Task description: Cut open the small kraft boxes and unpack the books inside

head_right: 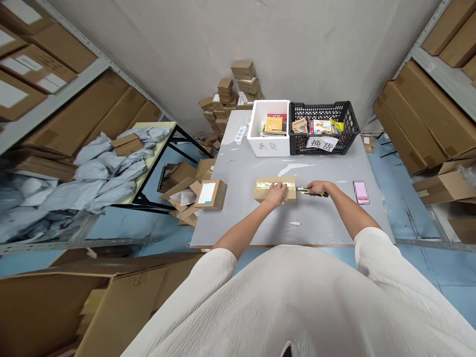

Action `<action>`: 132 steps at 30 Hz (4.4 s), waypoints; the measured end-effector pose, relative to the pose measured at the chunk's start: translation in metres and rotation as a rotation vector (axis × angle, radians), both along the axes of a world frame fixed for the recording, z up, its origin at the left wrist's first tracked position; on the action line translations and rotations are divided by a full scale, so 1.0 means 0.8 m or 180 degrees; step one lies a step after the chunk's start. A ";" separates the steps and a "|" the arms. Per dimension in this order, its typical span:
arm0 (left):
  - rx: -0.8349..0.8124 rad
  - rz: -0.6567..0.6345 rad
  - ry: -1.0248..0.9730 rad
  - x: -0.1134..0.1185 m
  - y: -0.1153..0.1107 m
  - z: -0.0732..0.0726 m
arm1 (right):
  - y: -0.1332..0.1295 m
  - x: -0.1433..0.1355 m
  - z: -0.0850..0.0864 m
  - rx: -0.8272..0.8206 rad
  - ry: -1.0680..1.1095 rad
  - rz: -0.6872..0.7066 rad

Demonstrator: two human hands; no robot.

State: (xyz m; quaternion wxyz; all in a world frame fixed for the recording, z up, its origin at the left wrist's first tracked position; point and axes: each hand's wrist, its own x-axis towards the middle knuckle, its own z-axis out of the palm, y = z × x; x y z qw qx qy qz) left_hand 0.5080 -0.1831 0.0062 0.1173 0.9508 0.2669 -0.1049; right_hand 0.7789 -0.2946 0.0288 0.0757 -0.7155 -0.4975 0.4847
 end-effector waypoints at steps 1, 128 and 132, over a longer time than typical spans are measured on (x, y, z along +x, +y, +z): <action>-0.0031 0.0008 0.0008 0.000 0.001 0.002 | -0.007 0.000 -0.003 0.0077 0.0136 -0.0134; -0.1007 0.1563 -0.1015 -0.146 0.023 -0.037 | -0.057 -0.131 -0.082 0.1858 0.0119 -0.1976; -0.1068 0.1525 -0.1096 -0.120 0.034 -0.031 | -0.060 -0.111 -0.073 0.1873 -0.0033 -0.2169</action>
